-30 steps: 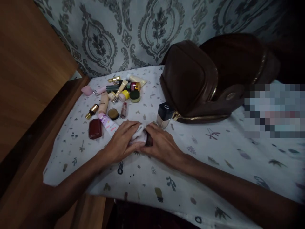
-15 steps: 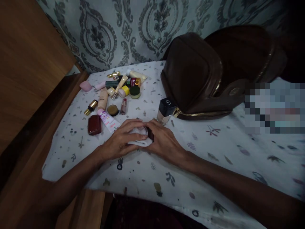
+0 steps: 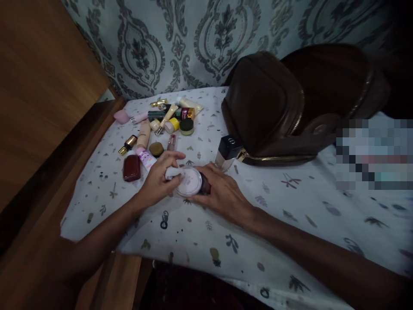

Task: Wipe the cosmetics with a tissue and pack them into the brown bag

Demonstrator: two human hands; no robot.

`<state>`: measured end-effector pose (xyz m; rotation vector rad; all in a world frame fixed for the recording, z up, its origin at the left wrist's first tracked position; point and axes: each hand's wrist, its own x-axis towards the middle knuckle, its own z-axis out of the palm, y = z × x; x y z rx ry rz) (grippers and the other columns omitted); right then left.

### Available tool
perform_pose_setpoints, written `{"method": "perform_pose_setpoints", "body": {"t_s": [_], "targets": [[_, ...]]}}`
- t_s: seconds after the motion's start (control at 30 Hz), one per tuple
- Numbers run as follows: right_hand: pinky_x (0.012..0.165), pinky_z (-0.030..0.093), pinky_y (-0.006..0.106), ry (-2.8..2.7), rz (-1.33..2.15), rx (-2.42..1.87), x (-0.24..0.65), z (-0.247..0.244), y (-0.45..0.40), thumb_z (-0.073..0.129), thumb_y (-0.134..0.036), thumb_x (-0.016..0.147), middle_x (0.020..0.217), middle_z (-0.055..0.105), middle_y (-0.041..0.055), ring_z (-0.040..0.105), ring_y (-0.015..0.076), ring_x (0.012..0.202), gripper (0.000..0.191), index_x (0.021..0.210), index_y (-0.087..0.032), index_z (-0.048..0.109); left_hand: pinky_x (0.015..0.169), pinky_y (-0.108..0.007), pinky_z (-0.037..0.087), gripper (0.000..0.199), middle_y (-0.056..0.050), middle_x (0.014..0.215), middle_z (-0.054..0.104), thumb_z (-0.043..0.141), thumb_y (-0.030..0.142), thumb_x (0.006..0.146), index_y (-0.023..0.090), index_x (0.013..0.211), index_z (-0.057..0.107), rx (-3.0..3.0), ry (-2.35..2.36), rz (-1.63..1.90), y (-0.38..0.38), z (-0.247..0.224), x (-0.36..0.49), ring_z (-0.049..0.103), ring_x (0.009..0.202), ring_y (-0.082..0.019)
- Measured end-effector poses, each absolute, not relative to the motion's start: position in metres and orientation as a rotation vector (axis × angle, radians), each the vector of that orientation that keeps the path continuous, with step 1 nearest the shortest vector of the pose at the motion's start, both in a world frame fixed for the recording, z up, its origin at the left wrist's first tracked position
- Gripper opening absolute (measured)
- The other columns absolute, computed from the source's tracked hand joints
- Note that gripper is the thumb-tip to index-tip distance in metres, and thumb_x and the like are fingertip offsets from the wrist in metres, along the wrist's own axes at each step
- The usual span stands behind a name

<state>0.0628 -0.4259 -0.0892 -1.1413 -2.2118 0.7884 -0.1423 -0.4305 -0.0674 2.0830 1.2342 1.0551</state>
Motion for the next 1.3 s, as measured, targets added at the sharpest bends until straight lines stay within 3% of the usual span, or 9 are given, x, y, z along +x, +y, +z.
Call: {"method": "perform_pose_setpoints", "body": {"t_s": [0.2,0.33,0.43,0.63,0.87,1.03,1.2,1.3], "targets": [[0.074,0.051,0.037,-2.205,0.811,-1.140,0.063,-0.092,-0.427,0.080,-0.035,0.076,0.101,0.065,0.0062,0.063,0.0218,0.083,0.053,0.121,-0.020,0.058,0.101,-0.046,0.048,0.022,-0.011,0.124,0.055,0.057,0.017,0.085,0.021,0.106,0.050,2.246,1.168,1.226,-0.433,-0.065,-0.139,0.053,0.121,-0.025],[0.078,0.053,0.040,-2.195,0.779,-1.066,0.062,-0.099,-0.427,0.077,-0.031,0.075,0.109,0.066,0.0106,0.065,0.0262,0.094,0.051,0.120,-0.017,0.056,0.108,-0.050,0.042,0.044,-0.017,0.134,0.054,0.050,0.023,0.092,0.019,0.135,0.041,2.554,0.970,0.970,-0.441,-0.068,-0.123,0.051,0.128,-0.029],[0.083,0.054,0.044,-2.199,0.754,-1.032,0.061,-0.102,-0.427,0.074,-0.023,0.074,0.120,0.062,0.0156,0.064,0.0293,0.103,0.057,0.126,-0.014,0.052,0.113,-0.055,0.036,0.055,-0.018,0.136,0.055,0.051,0.027,0.093,0.018,0.145,0.034,2.644,1.025,0.745,-0.442,-0.075,-0.115,0.052,0.128,-0.032],[0.077,0.054,0.041,-2.238,0.743,-1.085,0.061,-0.095,-0.429,0.078,-0.030,0.075,0.104,0.063,0.0097,0.064,0.0252,0.089,0.050,0.116,-0.015,0.055,0.102,-0.047,0.047,0.044,-0.014,0.129,0.061,0.049,0.024,0.093,0.019,0.137,0.046,2.413,1.271,0.745,-0.441,-0.078,-0.117,0.058,0.119,-0.029],[0.069,0.051,0.036,-2.267,0.693,-1.045,0.063,-0.091,-0.433,0.080,-0.034,0.076,0.096,0.061,0.0052,0.061,0.0210,0.077,0.047,0.112,-0.018,0.055,0.102,-0.044,0.046,0.037,-0.012,0.125,0.063,0.052,0.021,0.089,0.019,0.126,0.053,2.204,1.341,0.817,-0.442,-0.073,-0.121,0.059,0.117,-0.028],[0.076,0.053,0.041,-2.271,0.691,-0.990,0.063,-0.094,-0.436,0.083,-0.035,0.072,0.107,0.061,0.0088,0.064,0.0276,0.094,0.050,0.111,-0.018,0.056,0.101,-0.040,0.045,0.032,-0.009,0.118,0.065,0.051,0.019,0.085,0.019,0.117,0.055,2.035,1.343,0.954,-0.443,-0.067,-0.117,0.059,0.114,-0.026],[0.088,0.053,0.041,-2.033,0.894,-0.839,0.065,-0.088,-0.436,0.080,-0.032,0.075,0.116,0.059,0.0085,0.062,0.0254,0.104,0.059,0.126,-0.023,0.051,0.067,-0.027,0.047,0.021,0.001,0.084,0.061,0.051,0.028,0.088,0.022,0.107,0.056,1.573,1.479,1.122,-0.444,-0.056,-0.107,0.056,0.069,-0.015],[0.098,0.050,0.044,-1.915,1.082,-0.728,0.067,-0.082,-0.438,0.072,-0.038,0.084,0.131,0.056,0.0125,0.057,0.0267,0.118,0.061,0.136,-0.023,0.045,0.067,-0.025,0.046,0.020,0.002,0.084,0.059,0.053,0.035,0.089,0.024,0.105,0.056,1.357,1.491,1.251,-0.445,-0.055,-0.101,0.054,0.070,-0.014]]}}
